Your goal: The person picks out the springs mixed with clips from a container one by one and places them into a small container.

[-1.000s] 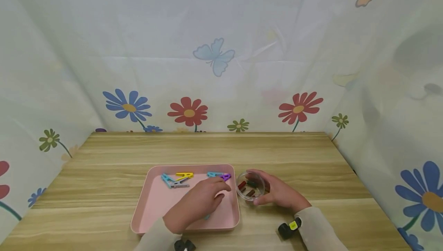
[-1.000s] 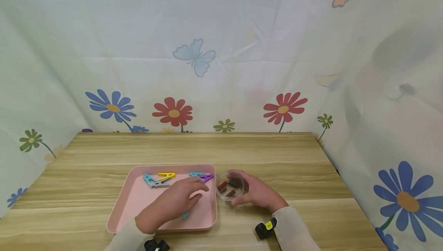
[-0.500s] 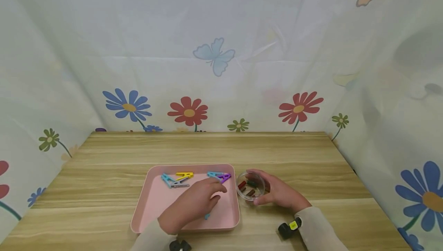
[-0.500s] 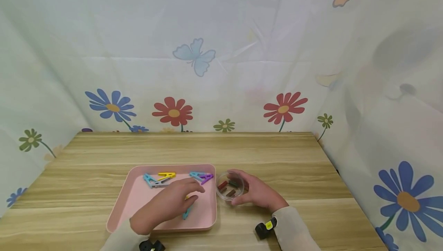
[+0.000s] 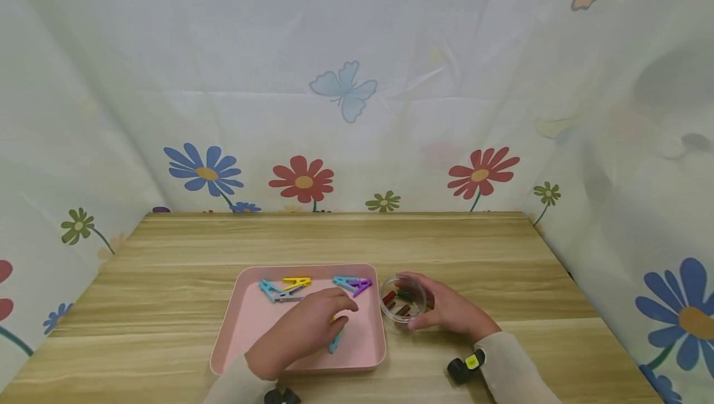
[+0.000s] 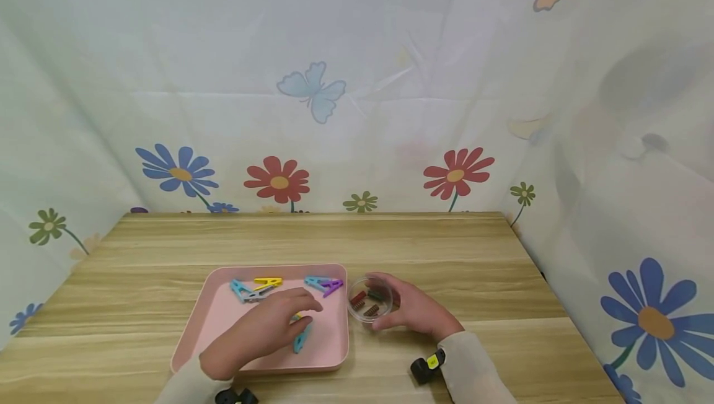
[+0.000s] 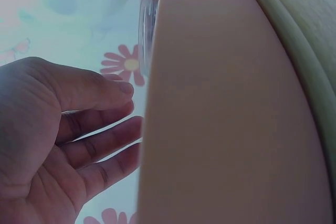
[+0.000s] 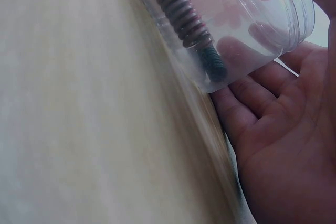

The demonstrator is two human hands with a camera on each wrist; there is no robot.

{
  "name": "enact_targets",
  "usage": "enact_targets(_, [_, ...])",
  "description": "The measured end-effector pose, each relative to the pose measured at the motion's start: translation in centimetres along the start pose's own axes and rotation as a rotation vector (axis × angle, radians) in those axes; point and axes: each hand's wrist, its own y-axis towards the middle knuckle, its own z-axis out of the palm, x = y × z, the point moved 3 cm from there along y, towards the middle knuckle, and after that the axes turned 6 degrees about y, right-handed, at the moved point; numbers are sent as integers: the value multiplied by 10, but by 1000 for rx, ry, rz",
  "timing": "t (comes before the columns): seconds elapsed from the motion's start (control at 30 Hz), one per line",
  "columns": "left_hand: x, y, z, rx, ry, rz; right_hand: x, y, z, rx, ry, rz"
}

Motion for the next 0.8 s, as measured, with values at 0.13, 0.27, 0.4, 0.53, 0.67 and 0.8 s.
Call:
enact_targets(0.13, [2,-2,-1,18,-15,-29,0,0,0,-6,-6,5])
enact_targets(0.27, [3,-4,-3,30,-27,-50,0,0,1,-6,0,4])
enact_targets(0.4, [5,-6,-3,43,-27,-61,0,0,1,-7,-5,3])
enact_targets(0.53, [9,-7,-2,78,-38,-92,0,0,1,-4,-10,-5])
enact_targets(0.67, [14,-7,-1,104,-59,-113,0,0,1,3,0,-18])
enact_targets(0.8, [17,-8,-2,102,-55,-100,0,0,0,2,-5,-16])
